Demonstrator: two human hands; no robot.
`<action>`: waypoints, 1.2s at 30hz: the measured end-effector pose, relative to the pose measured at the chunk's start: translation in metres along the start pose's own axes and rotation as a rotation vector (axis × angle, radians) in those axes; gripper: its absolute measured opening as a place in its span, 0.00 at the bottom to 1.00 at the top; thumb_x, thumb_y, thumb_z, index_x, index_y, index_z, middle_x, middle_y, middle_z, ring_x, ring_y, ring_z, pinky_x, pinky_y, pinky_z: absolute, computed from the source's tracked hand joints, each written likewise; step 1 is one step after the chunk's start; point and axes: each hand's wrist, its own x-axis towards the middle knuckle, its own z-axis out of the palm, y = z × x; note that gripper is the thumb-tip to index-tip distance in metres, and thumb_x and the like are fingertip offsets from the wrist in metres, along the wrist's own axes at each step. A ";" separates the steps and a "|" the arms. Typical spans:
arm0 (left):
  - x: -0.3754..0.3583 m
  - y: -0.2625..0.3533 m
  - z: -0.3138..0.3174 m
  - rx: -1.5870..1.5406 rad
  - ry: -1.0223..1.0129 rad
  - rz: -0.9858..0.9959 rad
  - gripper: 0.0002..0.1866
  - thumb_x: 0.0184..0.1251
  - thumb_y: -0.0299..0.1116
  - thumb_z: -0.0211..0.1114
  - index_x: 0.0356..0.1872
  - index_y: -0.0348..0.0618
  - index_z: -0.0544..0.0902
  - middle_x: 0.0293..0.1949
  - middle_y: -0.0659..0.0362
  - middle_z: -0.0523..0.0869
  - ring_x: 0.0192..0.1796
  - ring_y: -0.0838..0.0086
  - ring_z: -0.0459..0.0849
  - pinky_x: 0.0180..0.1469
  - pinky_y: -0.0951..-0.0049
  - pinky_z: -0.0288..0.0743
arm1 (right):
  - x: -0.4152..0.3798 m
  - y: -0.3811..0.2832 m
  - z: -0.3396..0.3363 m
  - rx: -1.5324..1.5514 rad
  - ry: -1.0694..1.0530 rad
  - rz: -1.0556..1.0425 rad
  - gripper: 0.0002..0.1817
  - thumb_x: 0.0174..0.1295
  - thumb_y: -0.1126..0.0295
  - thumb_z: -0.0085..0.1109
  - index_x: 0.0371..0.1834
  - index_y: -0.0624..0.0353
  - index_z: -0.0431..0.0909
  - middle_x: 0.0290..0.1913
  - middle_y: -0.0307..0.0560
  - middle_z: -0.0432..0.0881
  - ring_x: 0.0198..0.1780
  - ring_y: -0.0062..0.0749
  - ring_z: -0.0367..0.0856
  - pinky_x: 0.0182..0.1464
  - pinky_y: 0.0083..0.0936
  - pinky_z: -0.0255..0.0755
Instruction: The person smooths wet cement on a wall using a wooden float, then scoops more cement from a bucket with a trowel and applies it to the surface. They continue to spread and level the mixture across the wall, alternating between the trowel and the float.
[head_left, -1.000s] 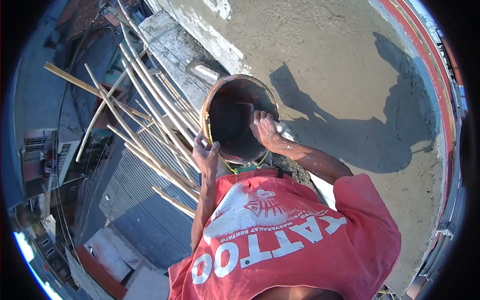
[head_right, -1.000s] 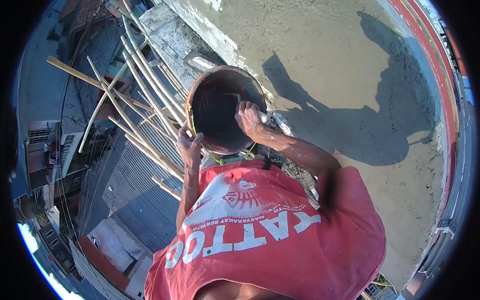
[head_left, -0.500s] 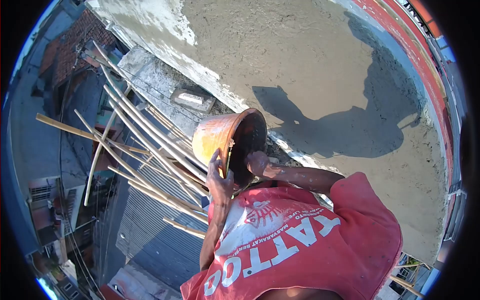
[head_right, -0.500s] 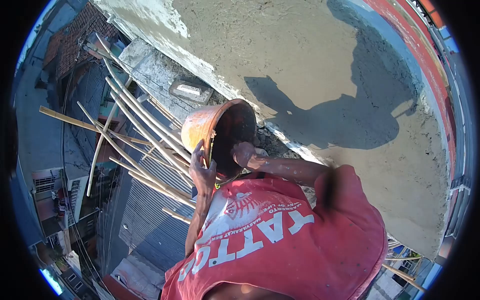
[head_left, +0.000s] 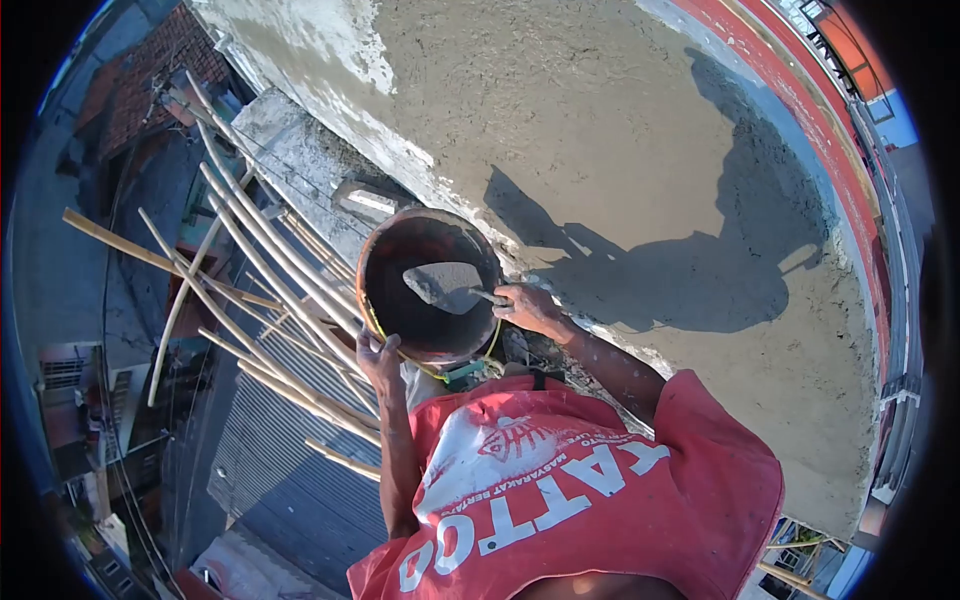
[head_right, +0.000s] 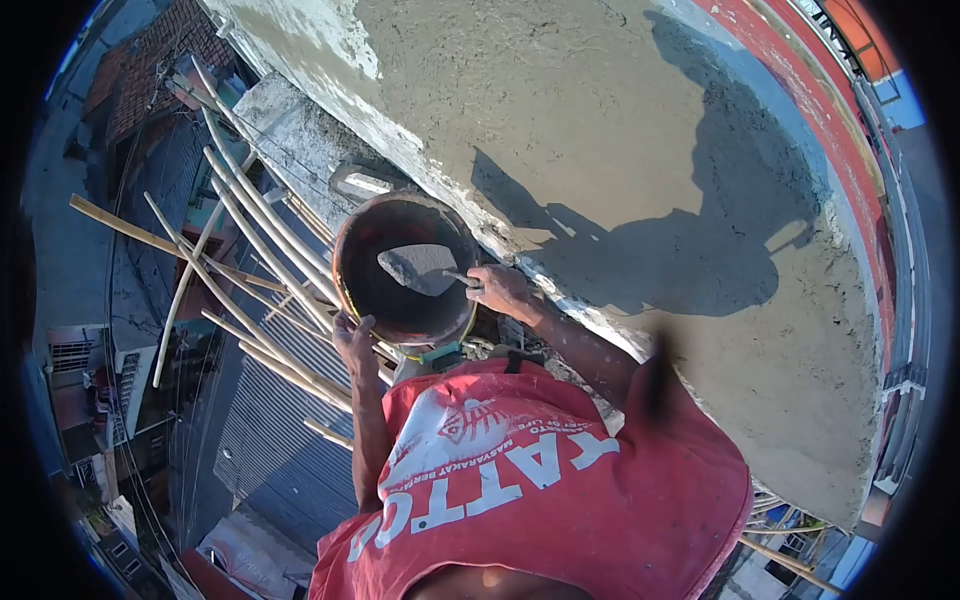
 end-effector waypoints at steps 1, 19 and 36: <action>-0.005 0.013 -0.004 -0.070 0.040 -0.086 0.21 0.47 0.17 0.62 0.46 0.36 0.74 0.37 0.59 0.79 0.36 0.77 0.77 0.38 0.78 0.75 | 0.003 -0.005 -0.007 -0.076 -0.022 0.029 0.17 0.50 0.57 0.64 0.40 0.55 0.80 0.34 0.49 0.83 0.36 0.44 0.82 0.36 0.36 0.74; -0.075 -0.021 -0.241 0.172 0.656 -0.122 0.24 0.45 0.16 0.59 0.48 0.35 0.69 0.39 0.50 0.79 0.34 0.65 0.82 0.31 0.69 0.83 | 0.128 0.083 -0.061 0.440 -0.069 0.539 0.15 0.62 0.58 0.55 0.39 0.61 0.73 0.19 0.38 0.69 0.18 0.19 0.69 0.19 0.22 0.62; 0.059 -0.156 -0.110 0.004 0.349 -0.357 0.18 0.44 0.20 0.61 0.40 0.40 0.71 0.32 0.62 0.77 0.33 0.78 0.76 0.39 0.78 0.71 | 0.076 -0.009 0.270 0.006 -0.787 0.192 0.23 0.58 0.57 0.58 0.53 0.57 0.70 0.45 0.57 0.80 0.46 0.54 0.79 0.46 0.45 0.73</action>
